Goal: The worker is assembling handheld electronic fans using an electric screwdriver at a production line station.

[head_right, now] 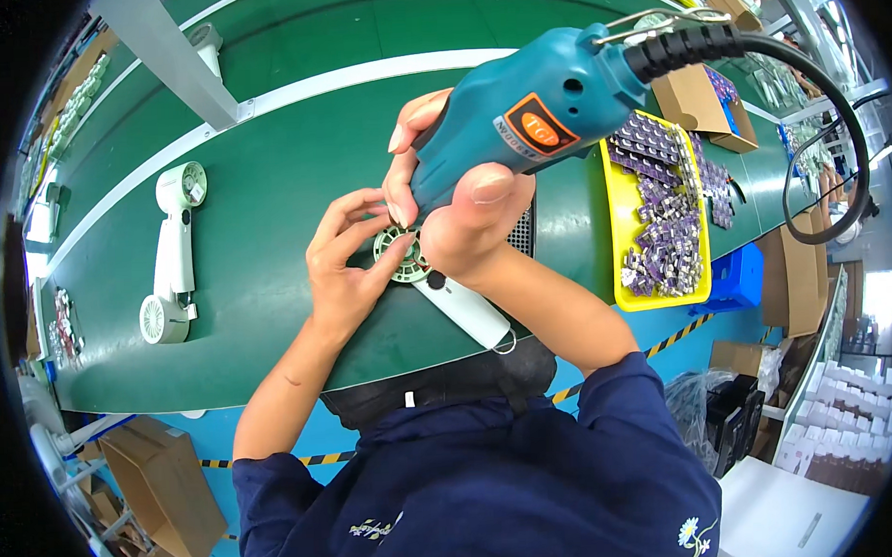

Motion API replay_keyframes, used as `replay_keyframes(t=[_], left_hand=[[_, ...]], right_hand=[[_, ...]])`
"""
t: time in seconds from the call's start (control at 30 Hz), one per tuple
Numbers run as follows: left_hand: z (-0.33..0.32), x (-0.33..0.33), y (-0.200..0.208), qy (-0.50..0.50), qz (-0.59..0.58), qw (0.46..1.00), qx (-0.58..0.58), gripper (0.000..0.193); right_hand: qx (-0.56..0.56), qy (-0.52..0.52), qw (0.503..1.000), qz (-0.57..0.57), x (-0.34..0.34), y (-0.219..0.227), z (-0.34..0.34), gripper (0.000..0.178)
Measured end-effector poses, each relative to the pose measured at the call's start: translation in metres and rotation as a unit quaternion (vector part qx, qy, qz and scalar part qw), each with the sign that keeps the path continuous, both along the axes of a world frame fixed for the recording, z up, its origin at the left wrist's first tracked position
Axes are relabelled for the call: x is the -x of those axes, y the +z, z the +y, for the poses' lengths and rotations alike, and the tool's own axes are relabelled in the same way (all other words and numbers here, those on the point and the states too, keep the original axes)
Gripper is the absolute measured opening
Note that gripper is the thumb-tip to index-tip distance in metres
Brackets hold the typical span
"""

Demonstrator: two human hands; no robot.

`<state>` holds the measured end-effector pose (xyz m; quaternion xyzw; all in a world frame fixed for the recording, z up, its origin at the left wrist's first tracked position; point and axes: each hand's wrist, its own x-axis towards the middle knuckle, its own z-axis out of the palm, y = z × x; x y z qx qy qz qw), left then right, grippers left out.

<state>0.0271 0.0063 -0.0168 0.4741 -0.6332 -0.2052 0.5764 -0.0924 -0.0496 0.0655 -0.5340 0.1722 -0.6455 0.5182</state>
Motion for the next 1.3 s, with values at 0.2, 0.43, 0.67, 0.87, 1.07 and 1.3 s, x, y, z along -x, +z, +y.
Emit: replay_keyframes(t=[0.2, 0.43, 0.67, 0.87, 1.07, 1.3], left_hand=[[0.002, 0.0, 0.005, 0.004, -0.017, 1.0, -0.003, 0.021], [0.003, -0.007, 0.007, -0.095, 0.035, 0.979, -0.179, 0.062], [0.001, -0.004, 0.002, -0.148, -0.02, 0.97, -0.191, 0.062], [-0.003, -0.005, 0.006, -0.143, -0.068, 0.974, -0.163, 0.059], [-0.02, -0.006, 0.022, -0.14, -0.027, 0.964, -0.224, 0.057], [-0.021, 0.001, 0.013, -0.134, 0.018, 0.964, -0.231, 0.063]], right_hand=[[0.018, 0.063, 0.998, 0.014, -0.011, -0.021, 0.005, 0.08], [0.023, 0.088, 0.991, 0.1, -0.033, -0.024, -0.005, 0.075], [0.0, 0.076, 0.995, 0.065, -0.024, -0.02, 0.001, 0.075], [-0.002, 0.022, 1.0, 0.015, -0.002, -0.031, -0.011, 0.066], [-0.018, -0.059, 0.996, -0.061, 0.104, -0.017, 0.001, 0.079], [-0.041, -0.015, 0.998, -0.051, 0.098, -0.043, 0.018, 0.086]])
